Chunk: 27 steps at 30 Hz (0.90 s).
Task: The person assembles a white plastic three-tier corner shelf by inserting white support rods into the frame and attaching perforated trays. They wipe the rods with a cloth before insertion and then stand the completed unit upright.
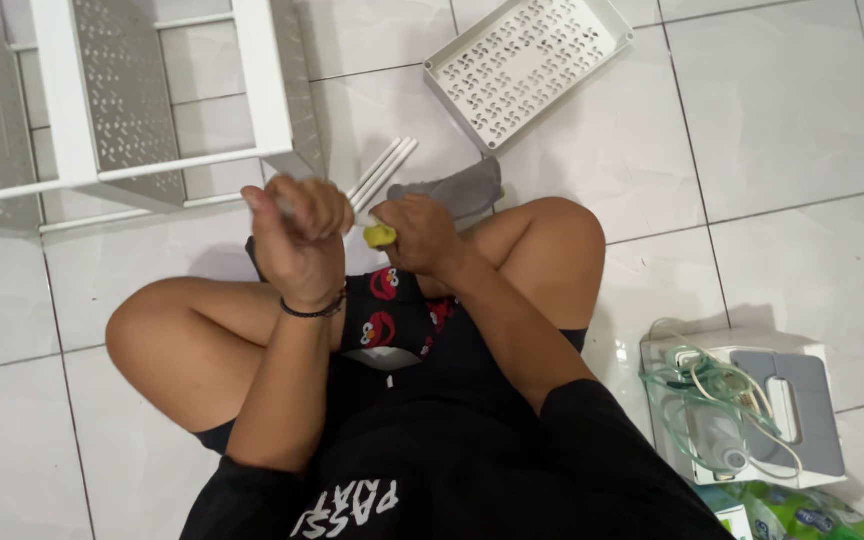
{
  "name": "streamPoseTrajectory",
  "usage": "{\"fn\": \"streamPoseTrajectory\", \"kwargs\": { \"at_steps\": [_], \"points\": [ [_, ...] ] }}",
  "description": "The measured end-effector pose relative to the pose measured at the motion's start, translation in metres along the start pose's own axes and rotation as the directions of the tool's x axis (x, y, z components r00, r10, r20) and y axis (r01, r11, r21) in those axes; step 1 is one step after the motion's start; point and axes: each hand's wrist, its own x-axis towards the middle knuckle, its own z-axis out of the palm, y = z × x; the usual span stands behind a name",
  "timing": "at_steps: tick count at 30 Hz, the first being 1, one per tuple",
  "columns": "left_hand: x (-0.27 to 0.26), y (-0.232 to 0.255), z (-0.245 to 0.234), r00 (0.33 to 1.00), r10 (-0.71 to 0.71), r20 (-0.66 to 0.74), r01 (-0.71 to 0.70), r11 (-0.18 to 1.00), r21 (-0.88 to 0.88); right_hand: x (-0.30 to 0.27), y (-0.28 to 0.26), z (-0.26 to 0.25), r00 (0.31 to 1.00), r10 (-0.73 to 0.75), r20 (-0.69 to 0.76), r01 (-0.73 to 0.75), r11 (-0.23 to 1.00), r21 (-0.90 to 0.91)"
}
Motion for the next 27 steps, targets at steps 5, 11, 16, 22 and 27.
{"fn": "streamPoseTrajectory", "kwargs": {
  "at_steps": [5, 11, 16, 22, 27],
  "points": [
    [-0.020, 0.010, 0.002, 0.992, 0.129, -0.007, -0.129, 0.991, -0.035, 0.014, 0.000, 0.004, 0.968, -0.242, -0.065, 0.243, 0.970, 0.010],
    [-0.033, 0.011, -0.035, 0.987, 0.140, -0.074, -0.151, 0.972, -0.182, 0.015, 0.024, 0.018, 0.939, -0.344, -0.006, 0.344, 0.938, -0.046],
    [-0.031, 0.086, -0.074, 0.856, 0.487, -0.175, -0.512, 0.846, -0.149, -0.003, 0.086, -0.014, 0.936, 0.289, 0.200, -0.281, 0.957, -0.066],
    [0.025, 0.088, -0.120, 0.927, 0.367, -0.074, -0.365, 0.930, 0.038, -0.015, 0.102, -0.007, 0.796, 0.596, 0.109, -0.498, 0.745, -0.444],
    [0.035, 0.026, -0.115, 0.988, 0.100, -0.121, -0.103, 0.995, -0.019, -0.011, 0.061, -0.012, 0.947, 0.319, -0.028, -0.313, 0.904, -0.291]
  ]
}}
